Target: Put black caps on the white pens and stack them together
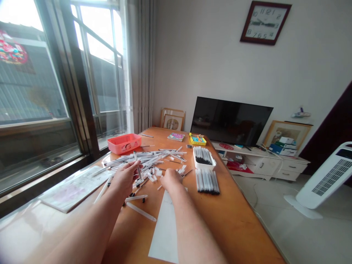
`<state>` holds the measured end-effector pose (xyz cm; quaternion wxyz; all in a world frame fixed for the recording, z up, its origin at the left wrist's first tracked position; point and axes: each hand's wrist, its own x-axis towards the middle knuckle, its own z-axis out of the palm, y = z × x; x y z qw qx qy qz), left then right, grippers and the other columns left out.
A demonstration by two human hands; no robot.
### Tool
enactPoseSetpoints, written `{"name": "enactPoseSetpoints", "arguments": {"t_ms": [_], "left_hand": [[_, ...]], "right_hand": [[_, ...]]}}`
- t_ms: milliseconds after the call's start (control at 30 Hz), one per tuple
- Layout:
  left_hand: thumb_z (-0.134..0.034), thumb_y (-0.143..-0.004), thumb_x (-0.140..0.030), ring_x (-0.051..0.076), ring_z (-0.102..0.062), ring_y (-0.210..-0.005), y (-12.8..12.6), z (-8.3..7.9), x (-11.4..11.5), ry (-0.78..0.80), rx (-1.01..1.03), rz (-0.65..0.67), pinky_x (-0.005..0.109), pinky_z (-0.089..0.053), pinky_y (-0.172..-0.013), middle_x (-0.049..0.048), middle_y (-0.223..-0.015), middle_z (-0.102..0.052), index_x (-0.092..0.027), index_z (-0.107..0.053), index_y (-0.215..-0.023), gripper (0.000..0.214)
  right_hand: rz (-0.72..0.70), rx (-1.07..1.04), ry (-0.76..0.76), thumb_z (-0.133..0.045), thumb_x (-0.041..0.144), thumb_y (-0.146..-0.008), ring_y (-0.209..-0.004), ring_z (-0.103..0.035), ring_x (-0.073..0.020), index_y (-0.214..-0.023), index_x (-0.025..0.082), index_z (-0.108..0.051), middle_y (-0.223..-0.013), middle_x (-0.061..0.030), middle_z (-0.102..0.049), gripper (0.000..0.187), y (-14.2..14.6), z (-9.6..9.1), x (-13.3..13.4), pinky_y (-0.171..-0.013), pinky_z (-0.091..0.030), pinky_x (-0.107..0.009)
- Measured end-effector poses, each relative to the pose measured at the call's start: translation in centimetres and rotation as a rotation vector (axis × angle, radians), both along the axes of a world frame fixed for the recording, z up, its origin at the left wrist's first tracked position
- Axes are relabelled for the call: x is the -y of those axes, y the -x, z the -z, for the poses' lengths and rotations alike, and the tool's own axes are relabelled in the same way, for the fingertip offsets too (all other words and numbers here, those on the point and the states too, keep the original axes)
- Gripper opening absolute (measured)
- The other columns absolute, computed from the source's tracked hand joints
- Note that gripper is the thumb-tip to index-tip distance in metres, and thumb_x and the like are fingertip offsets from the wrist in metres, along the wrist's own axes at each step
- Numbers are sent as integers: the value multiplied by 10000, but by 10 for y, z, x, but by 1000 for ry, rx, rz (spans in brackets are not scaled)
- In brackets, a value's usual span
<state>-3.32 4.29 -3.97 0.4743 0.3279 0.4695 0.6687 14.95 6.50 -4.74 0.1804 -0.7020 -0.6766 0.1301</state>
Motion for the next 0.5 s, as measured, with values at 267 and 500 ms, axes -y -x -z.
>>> {"name": "enactPoseSetpoints", "arguments": {"t_ms": [267, 500], "left_hand": [[-827, -652, -346, 74, -549, -561, 3, -7, 0, -51, 198, -102, 218, -446, -570, 39, -803, -689, -163, -599, -865, 362], [-769, -750, -335, 78, -591, -593, 6, -8, -2, -106, 239, -148, 217, -470, -597, 57, -850, -711, -175, -564, -893, 297]], "right_hand": [[-248, -549, 41, -627, 301, -772, -651, -687, -180, -740, 194, -601, -742, -54, -736, 115, 4, -11, 5, -493, -431, -220], [-451, -938, 211, -663, 242, -751, -531, -616, -103, -785, 167, -607, -699, -27, -719, 99, 12, -20, 15, -452, -455, -172]]}}
